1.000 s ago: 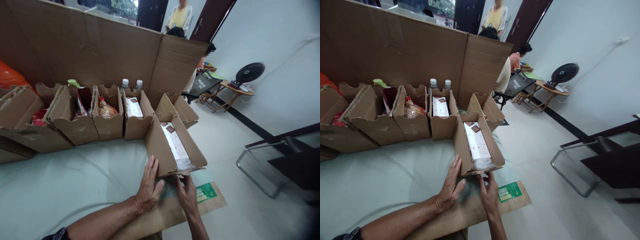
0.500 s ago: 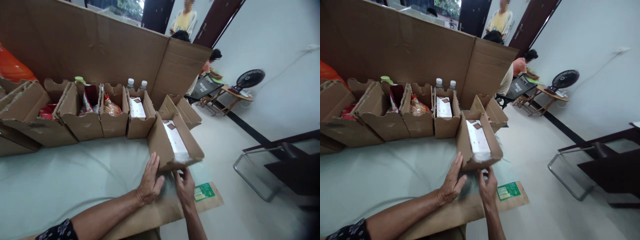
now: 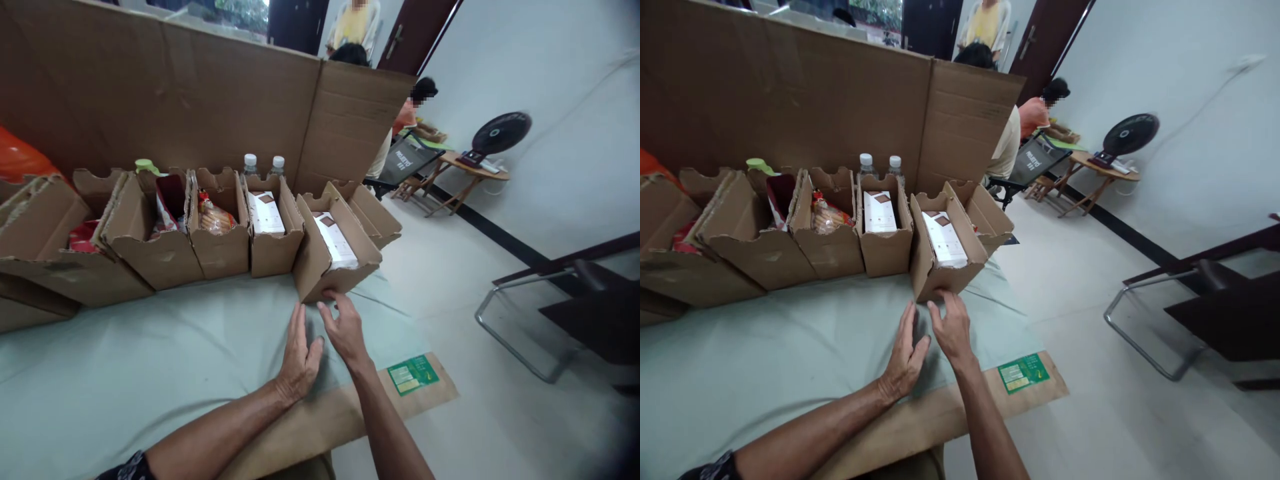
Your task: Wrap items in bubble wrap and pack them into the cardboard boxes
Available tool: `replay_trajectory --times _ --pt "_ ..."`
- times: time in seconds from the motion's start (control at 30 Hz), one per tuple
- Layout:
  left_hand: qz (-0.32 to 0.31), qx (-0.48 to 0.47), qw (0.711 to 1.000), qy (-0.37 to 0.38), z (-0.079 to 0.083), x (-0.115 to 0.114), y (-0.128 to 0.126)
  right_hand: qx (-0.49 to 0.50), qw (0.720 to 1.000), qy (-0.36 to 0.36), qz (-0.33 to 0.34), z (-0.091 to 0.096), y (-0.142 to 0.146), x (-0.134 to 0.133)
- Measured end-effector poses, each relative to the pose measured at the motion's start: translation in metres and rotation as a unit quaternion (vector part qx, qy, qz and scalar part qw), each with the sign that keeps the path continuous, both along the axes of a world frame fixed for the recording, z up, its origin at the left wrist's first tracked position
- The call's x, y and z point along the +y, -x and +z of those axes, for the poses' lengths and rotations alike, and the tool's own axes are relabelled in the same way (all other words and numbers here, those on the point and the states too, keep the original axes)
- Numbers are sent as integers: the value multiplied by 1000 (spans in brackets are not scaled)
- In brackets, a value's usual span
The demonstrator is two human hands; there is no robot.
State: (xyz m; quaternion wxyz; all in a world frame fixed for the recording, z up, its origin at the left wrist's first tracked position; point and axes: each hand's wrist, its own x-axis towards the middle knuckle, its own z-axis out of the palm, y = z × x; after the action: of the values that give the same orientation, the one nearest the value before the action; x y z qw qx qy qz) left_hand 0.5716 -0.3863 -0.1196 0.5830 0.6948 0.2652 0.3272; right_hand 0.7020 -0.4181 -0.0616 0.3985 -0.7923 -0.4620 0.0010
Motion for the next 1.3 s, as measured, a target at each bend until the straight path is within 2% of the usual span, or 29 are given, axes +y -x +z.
replay_trajectory --times 0.13,0.23,0.3,0.4,0.53,0.6,0.7,0.8,0.87,0.93,1.03,1.1,1.2,1.23,1.3 --pt "-14 12 1000 8 0 0 0 -9 1000 4 11 -3 -22 31" --pt "-16 13 1000 17 1 -1 -1 -9 1000 5 16 -6 -23 30" --pt "-13 9 999 29 2 -2 -1 -6 1000 4 17 -1 -17 23" --pt "-11 4 999 40 1 -2 -2 -5 999 -17 32 22 -4 25" --pt "-12 -9 1000 17 -1 1 -5 -42 995 -33 79 66 13 68" --pt "-5 -24 1000 7 -2 4 -7 -86 992 27 85 84 19 98" --pt "9 -27 999 32 -1 4 -6 -156 977 139 52 102 26 134" --pt "24 -6 994 106 2 -4 11 -174 971 161 30 113 35 138" --pt "36 2 990 139 4 -11 37 -173 972 157 32 117 42 116" --pt "63 2 989 134 8 -14 73 -171 973 150 46 118 46 74" --pt "129 10 989 78 18 -5 128 -129 980 99 110 112 43 -15" --pt "163 21 986 40 28 9 153 -54 988 52 136 103 33 -79" --pt "173 15 985 -4 45 34 158 28 997 -65 28 79 16 -156" --pt "164 4 986 -15 50 42 153 60 994 -92 0 69 12 -172" --pt "129 -22 991 -21 57 55 134 93 991 -89 -22 49 13 -186"
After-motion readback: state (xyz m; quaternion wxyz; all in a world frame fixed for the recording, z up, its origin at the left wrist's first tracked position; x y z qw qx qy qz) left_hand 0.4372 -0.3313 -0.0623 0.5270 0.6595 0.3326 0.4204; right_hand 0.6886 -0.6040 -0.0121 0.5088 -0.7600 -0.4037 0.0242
